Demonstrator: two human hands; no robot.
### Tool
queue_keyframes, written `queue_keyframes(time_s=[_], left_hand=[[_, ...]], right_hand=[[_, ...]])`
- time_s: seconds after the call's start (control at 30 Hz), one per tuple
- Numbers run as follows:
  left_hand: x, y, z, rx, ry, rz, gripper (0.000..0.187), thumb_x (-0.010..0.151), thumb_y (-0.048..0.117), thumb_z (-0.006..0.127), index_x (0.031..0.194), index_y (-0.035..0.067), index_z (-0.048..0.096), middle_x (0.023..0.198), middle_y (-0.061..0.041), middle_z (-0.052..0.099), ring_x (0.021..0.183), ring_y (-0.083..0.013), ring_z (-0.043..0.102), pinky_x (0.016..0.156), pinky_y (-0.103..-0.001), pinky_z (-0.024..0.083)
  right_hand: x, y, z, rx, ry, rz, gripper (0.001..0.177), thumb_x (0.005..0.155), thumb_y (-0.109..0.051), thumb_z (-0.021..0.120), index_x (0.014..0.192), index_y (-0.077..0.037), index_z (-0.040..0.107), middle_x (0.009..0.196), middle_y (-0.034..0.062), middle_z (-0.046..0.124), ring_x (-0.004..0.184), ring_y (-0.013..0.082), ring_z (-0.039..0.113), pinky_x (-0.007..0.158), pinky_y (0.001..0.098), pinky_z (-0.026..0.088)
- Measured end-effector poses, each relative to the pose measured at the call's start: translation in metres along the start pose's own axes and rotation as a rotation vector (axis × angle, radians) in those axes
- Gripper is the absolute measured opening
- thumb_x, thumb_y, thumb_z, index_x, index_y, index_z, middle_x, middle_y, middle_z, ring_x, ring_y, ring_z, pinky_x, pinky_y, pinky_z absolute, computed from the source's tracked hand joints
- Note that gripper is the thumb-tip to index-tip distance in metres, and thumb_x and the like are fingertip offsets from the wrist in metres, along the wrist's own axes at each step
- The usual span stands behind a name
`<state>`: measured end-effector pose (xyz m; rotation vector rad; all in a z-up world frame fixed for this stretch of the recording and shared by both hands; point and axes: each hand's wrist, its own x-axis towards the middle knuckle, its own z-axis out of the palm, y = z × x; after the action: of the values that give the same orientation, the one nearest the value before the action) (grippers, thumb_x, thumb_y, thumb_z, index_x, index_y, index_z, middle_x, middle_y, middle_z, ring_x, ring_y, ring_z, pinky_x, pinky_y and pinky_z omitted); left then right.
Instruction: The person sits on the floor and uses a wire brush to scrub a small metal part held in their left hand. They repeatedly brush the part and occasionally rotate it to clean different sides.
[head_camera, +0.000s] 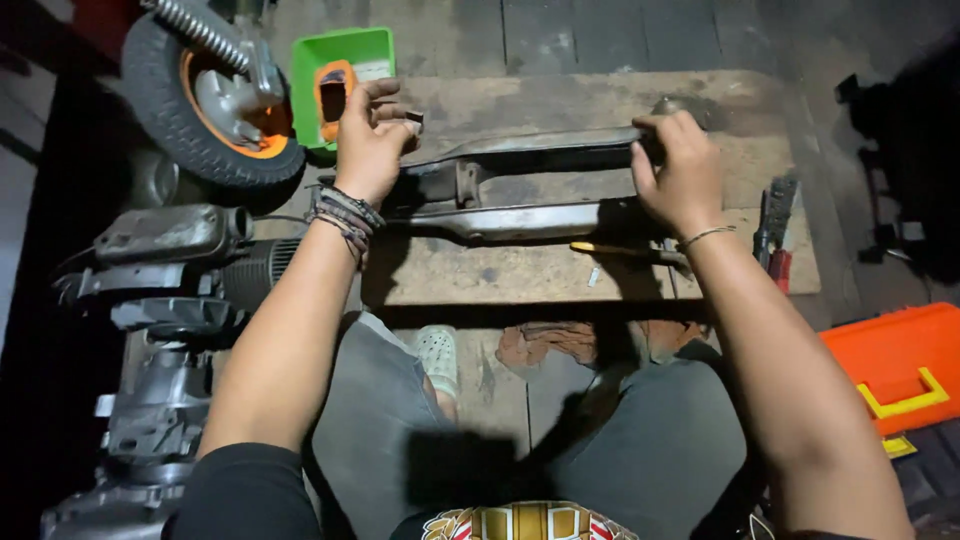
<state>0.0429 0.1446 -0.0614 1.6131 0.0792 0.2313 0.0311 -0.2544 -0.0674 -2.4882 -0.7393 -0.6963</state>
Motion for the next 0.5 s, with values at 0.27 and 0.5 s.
queue_keyframes(time_s=[0.27, 0.5], left_hand=[[-0.023, 0.000, -0.026, 0.364, -0.077, 0.149, 0.040, 0.084, -0.001, 0.060, 0.122, 0.009, 0.057, 0.102, -0.006, 0.062, 0.092, -0.0125, 0.063, 0.076, -0.023, 0.055], [-0.036, 0.009, 0.012, 0.318, -0.290, 0.090, 0.035, 0.089, -0.002, 0.063, 0.121, 0.010, 0.054, 0.107, -0.009, 0.062, 0.093, -0.0125, 0.064, 0.079, -0.022, 0.056]], right_hand=[[0.005, -0.005, 0.004, -0.144, -0.190, 0.003, 0.040, 0.088, -0.008, 0.071, 0.128, -0.010, 0.067, 0.103, 0.0094, 0.063, 0.089, 0.0296, 0.065, 0.056, 0.0408, 0.052], [-0.016, -0.009, -0.008, -0.348, -0.548, 0.063, 0.032, 0.088, -0.022, 0.068, 0.119, -0.012, 0.070, 0.101, 0.0099, 0.076, 0.085, 0.0274, 0.073, 0.059, 0.0398, 0.062]])
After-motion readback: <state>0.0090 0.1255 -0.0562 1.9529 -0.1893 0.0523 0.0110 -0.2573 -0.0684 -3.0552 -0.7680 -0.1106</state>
